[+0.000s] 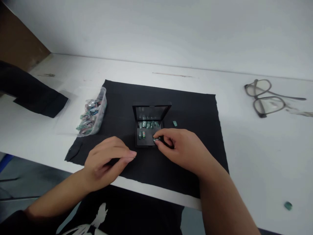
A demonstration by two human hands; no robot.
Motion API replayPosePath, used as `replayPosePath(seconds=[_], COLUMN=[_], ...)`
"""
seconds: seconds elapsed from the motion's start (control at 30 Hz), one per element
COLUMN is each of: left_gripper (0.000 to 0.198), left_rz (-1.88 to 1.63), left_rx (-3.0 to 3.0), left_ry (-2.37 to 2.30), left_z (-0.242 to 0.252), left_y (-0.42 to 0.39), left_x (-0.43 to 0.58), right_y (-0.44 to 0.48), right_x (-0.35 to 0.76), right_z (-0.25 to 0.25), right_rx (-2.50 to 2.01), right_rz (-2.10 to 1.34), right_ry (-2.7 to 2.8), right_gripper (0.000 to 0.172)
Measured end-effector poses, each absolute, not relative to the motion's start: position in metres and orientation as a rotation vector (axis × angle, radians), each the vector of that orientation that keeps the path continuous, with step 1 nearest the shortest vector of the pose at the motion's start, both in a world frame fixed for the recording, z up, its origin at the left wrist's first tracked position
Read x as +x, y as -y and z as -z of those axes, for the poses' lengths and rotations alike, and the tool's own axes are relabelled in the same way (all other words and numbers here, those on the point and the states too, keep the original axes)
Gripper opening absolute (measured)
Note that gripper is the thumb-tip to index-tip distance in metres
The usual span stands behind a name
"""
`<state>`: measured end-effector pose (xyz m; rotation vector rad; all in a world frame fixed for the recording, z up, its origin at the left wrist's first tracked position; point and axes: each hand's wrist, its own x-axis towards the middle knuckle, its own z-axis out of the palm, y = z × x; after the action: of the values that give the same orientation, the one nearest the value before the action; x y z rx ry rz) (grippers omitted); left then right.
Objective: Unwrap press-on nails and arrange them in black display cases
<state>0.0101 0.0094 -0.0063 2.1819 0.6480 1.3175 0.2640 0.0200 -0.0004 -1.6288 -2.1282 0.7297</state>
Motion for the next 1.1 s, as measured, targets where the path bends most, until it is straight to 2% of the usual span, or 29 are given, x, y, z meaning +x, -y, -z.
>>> replayPosePath(seconds=[0.13, 0.33, 0.43, 0.53, 0.73, 0.93, 1.1], left_gripper=[0.017, 0.014, 0.012, 0.016, 0.019, 0.024, 0.020], left_rz=[-1.280, -1.275, -1.265, -1.266, -1.263, -1.281, -1.274], left_rx=[2.205, 2.164, 2.085, 2.028, 2.034, 2.040, 2.078], left_ry=[-0.645, -0.669, -0.707, -0.755, -0.717, -0.706, -0.697], left_z=[0.007, 0.007, 0.008, 0.010, 0.011, 0.008, 0.007], left_y=[-0.010, -0.010, -0.008, -0.006, -0.007, -0.008, -0.007], left_x=[0.011, 0.010, 0.009, 0.008, 0.009, 0.010, 0.010], right_y=[-0.019, -0.019, -0.019, -0.020, -0.021, -0.019, -0.022], right_x=[0.263, 0.255, 0.257, 0.260, 0.257, 0.265, 0.265], right_z=[-0.001, 0.002, 0.002, 0.003, 0.002, -0.003, 0.000], right_rx=[-1.596, -1.540, -1.596, -1.648, -1.678, -1.616, -1.681], right_rz=[-0.718, -0.497, -0.456, -0.478, -0.515, -0.902, -0.876], right_ry=[2.169, 2.128, 2.056, 2.072, 2.076, 2.069, 2.077], right_gripper=[0.017, 0.030, 0.024, 0.015, 0.012, 0.022, 0.027])
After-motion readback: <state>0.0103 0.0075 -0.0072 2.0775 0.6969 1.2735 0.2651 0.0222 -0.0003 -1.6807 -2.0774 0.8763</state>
